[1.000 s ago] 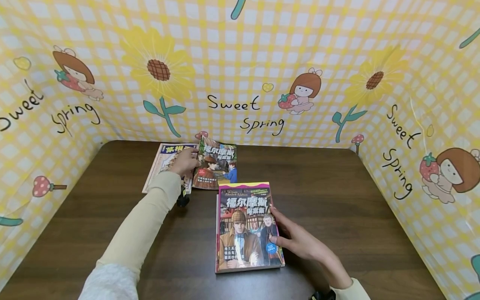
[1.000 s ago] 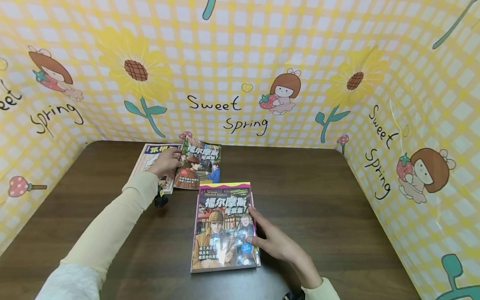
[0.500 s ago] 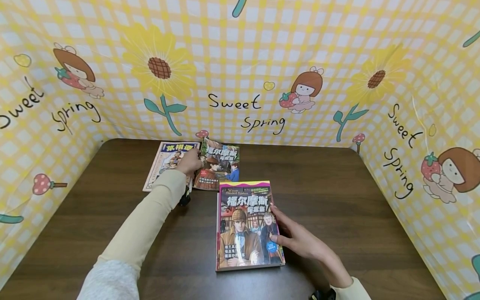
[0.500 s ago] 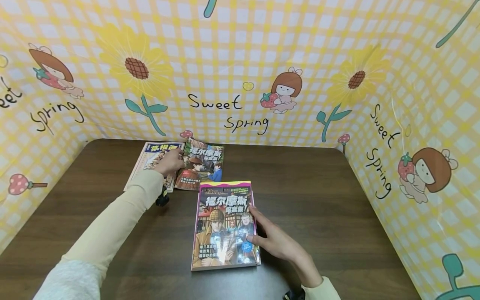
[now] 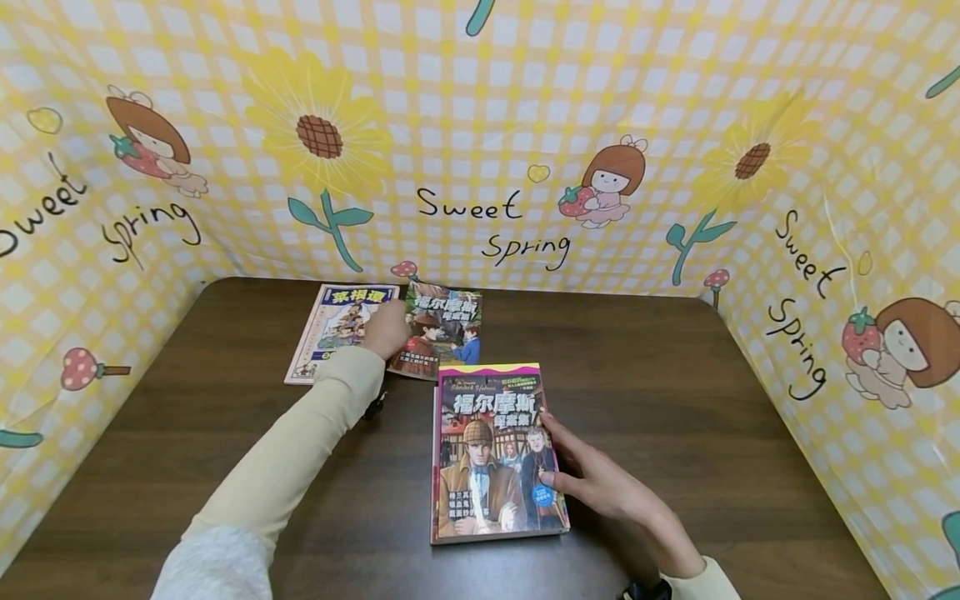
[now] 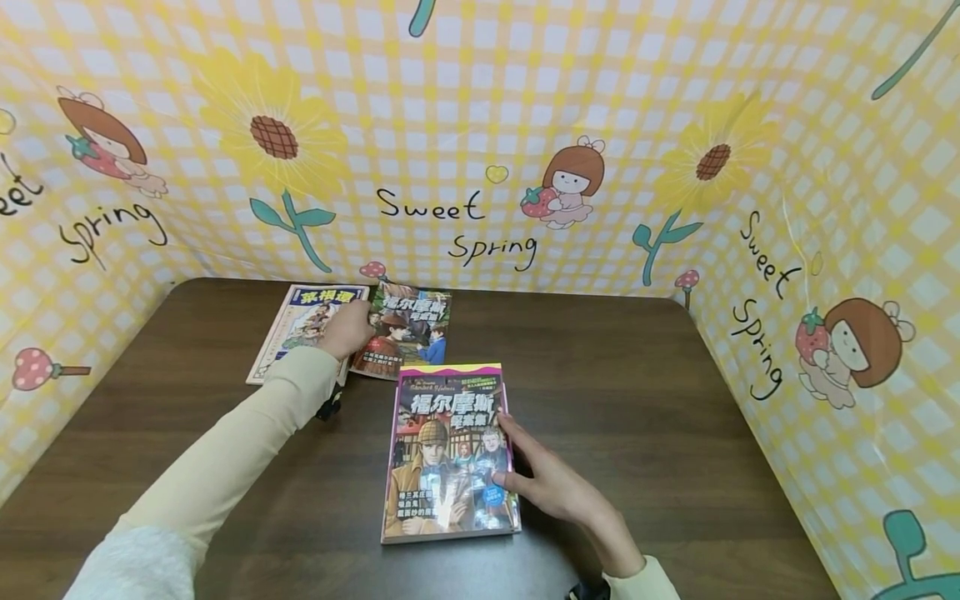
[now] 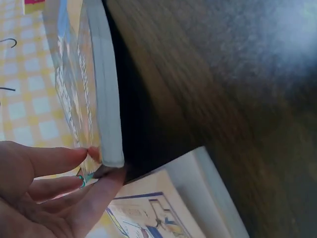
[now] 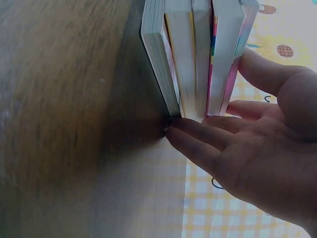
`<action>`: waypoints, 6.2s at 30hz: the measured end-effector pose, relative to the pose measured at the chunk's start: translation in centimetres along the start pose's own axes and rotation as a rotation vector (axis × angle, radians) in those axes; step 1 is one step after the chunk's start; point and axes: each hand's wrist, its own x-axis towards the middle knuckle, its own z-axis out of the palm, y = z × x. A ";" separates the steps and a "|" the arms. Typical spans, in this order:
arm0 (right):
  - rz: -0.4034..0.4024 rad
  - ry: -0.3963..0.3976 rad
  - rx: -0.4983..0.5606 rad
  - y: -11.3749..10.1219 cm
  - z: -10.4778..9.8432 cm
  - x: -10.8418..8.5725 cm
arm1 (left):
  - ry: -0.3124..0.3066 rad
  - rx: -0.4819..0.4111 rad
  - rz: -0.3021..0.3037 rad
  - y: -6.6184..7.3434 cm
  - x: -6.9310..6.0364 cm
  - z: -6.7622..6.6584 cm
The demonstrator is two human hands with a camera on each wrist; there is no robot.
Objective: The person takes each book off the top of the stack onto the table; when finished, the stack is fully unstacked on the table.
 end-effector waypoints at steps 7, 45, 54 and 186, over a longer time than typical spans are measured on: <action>0.009 -0.007 0.010 -0.1 0.0 -0.1 | 0.000 0.034 0.040 0.8 -0.8 0.1; 0.016 -0.002 0.015 0.0 0.2 -0.2 | -0.123 0.409 0.201 1.8 -3.1 2.3; 0.026 -0.005 0.029 0.0 0.2 -0.1 | -0.145 0.393 0.184 1.7 -3.1 2.4; 0.162 0.805 0.669 -0.6 -7.4 5.4 | -0.021 0.189 0.383 3.4 -26.1 6.6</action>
